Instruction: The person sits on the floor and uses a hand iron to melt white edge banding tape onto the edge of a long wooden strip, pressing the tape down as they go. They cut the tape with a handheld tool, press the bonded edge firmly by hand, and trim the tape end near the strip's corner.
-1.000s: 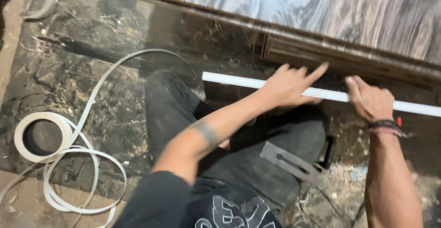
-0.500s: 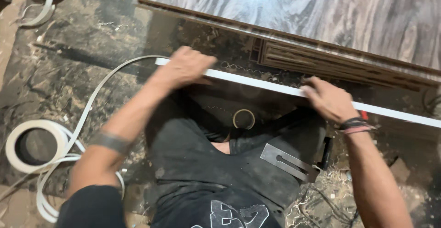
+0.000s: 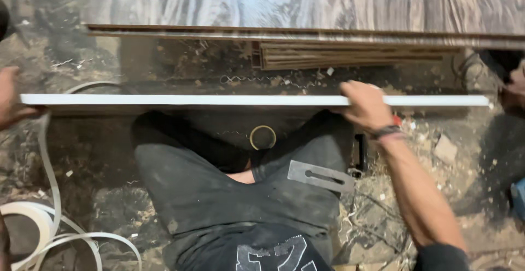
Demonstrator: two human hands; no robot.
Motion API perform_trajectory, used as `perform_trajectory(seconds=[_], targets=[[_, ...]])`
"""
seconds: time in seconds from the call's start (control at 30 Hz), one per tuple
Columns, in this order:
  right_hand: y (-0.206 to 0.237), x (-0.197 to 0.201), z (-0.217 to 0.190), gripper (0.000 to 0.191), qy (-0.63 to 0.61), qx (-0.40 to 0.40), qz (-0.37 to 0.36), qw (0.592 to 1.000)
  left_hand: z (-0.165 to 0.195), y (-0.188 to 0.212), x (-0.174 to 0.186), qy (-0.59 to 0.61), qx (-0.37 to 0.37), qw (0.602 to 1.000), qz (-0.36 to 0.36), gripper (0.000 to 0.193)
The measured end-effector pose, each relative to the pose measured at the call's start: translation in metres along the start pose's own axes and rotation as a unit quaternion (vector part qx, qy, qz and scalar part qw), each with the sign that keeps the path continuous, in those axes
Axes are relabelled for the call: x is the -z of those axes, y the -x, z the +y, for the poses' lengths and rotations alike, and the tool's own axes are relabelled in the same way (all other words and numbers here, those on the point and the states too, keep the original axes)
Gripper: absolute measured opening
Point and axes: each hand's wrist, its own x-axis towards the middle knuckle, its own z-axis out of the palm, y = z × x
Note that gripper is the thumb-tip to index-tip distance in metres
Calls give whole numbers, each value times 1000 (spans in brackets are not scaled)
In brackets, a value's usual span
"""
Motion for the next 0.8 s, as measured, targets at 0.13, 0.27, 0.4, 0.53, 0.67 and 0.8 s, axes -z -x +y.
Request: perform_trajectory(seconds=[0.13, 0.27, 0.4, 0.53, 0.67, 0.8], targets=[[-38, -21, -66, 43, -56, 38, 45, 997, 131, -14, -17, 31, -164, 983, 83, 64], [-65, -26, -122, 42, -35, 67, 39, 996, 330, 2, -89, 61, -319, 936, -138, 30], [-55, -32, -103, 53, -38, 75, 60, 995, 419, 29, -143, 330, -238, 906, -119, 55], [-10, -18, -20, 51, -1, 1, 43, 999, 425, 40, -166, 425, -190, 876, -124, 47], [42, 6, 51, 48, 99, -123, 11, 987, 401, 42, -169, 444, -117, 876, -147, 28], [75, 4, 76, 38, 55, -116, 86, 988, 377, 38, -163, 679, -67, 716, -147, 17]])
